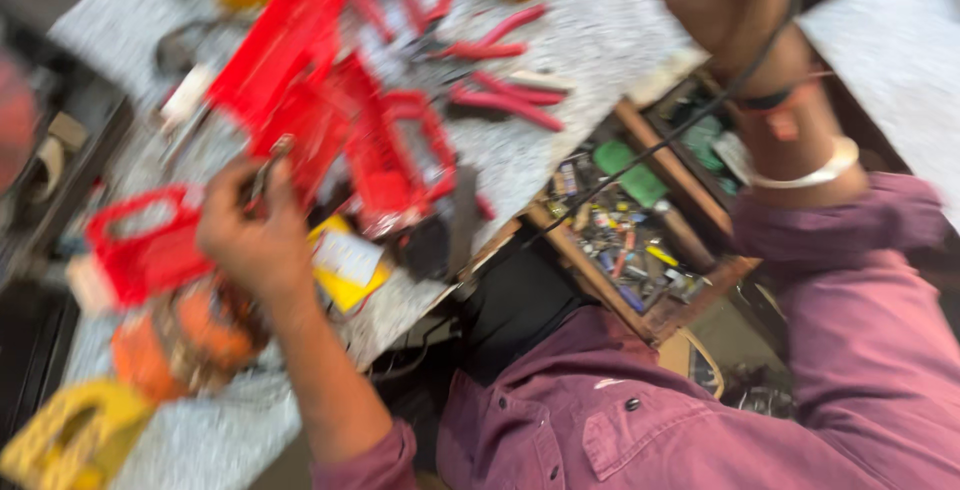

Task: The person uses a soldering iron and pliers to work on a red plastic housing, likely part of a small appliance. They solder wires, trim excess material, and fit a small metal component into the housing while seated at a cluttered workbench.

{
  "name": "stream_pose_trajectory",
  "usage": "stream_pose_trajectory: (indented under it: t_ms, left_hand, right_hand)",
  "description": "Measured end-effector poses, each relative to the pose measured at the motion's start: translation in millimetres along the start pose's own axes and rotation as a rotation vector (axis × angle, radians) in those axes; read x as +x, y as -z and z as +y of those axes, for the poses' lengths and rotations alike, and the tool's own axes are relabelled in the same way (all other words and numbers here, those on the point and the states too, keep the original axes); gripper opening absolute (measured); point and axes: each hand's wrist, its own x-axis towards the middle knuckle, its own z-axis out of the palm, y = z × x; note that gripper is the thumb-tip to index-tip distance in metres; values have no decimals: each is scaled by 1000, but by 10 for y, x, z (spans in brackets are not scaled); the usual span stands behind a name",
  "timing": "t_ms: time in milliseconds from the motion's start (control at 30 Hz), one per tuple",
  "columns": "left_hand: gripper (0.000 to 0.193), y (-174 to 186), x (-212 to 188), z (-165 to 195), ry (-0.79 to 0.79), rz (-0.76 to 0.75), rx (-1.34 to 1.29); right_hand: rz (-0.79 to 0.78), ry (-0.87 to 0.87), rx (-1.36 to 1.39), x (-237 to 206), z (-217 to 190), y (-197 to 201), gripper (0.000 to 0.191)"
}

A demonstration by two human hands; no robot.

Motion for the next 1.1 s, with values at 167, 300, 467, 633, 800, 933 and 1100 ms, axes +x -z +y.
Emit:
stream_pose_trajectory:
  t_ms: [167, 300, 467, 633, 800, 933, 1100]
  left_hand:
    - [13, 30, -73, -53, 35, -62, 83]
    - [15, -3, -108, 54, 134, -17, 8]
    - [15, 2, -125, 50, 77, -37, 48]
    - [13, 53, -93, -190, -3, -89, 184]
    - [15, 7, -127, -282, -17, -93, 20]
    - [20, -57, -163, -224, -4, -88, -80]
    - [23, -38, -88, -194, 59, -75, 205]
  right_hand:
    - [58, -161, 528, -189, -422, -255, 15]
    - [-2, 107, 762, -99, -689, -634, 22]
    - [-121, 70, 904, -110, -867, -866, 23]
    - [-175, 138, 803, -19, -857, -1003, 26]
    - [-203, 127, 789, -36, -881, -1046, 26]
    - [-150, 81, 825, -84, -926, -1045, 25]
    - [-170, 21, 761, -79, -910, -1075, 26]
